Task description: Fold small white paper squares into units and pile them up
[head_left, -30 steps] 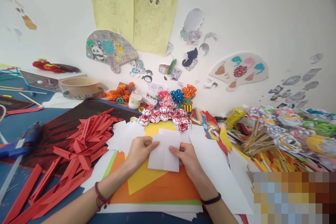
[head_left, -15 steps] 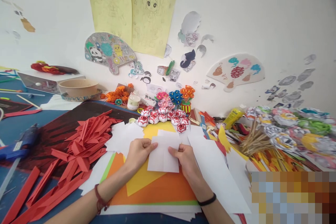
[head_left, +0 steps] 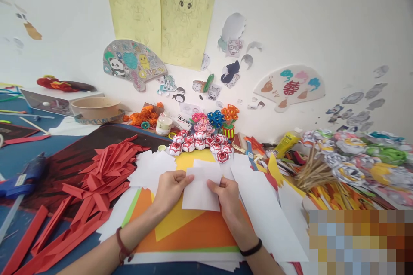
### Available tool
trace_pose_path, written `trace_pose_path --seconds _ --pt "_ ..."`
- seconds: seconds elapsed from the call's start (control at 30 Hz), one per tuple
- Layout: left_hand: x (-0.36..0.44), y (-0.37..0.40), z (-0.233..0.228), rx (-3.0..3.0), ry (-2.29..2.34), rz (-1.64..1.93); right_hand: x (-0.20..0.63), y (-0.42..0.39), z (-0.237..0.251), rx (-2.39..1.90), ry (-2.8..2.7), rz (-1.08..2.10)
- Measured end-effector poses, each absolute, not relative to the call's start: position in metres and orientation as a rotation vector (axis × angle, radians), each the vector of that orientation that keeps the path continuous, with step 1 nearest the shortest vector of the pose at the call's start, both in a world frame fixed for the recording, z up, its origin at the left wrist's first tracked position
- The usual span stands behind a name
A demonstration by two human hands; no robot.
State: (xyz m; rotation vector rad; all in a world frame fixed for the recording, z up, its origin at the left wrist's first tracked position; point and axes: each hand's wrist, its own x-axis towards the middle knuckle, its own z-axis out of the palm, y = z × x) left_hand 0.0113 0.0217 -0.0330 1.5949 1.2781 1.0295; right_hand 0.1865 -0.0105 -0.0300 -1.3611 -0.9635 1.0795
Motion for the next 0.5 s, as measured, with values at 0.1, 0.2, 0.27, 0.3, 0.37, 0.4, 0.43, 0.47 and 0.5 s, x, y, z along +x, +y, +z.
trace_pose_path --seconds 0.1,0.2,0.27,0.3,0.37,0.4,0.43,0.47,0.5 --pt "0.0114 0.0210 -0.0325 1.614 1.300 1.018 0.1865 -0.0103 -0.0306 -1.358 -0.968 1.069" --pt "0.0111 0.0213 -0.0326 1.606 1.328 1.024 0.1875 -0.0091 -0.0330 -1.385 -0.958 1.035" --pt "0.0110 0.0215 -0.0319 1.599 1.343 1.029 0.1887 -0.0082 -0.0350 -1.407 -0.948 1.002" --pt "0.0110 0.0214 -0.0312 1.602 1.349 1.032 0.1892 -0.0078 -0.0358 -1.409 -0.948 0.990" --pt "0.0112 0.0210 -0.0292 1.619 1.350 1.041 0.1898 -0.0073 -0.0361 -1.398 -0.955 0.982" --pt "0.0114 0.0206 -0.0279 1.626 1.345 1.051 0.1897 -0.0072 -0.0352 -1.384 -0.960 0.986" --pt "0.0116 0.0201 -0.0266 1.630 1.335 1.062 0.1894 -0.0072 -0.0336 -1.362 -0.964 0.999" --pt "0.0117 0.0196 -0.0253 1.632 1.322 1.074 0.1888 -0.0074 -0.0312 -1.330 -0.970 1.022" --pt "0.0118 0.0191 -0.0240 1.635 1.308 1.089 0.1879 -0.0079 -0.0280 -1.295 -0.975 1.044"
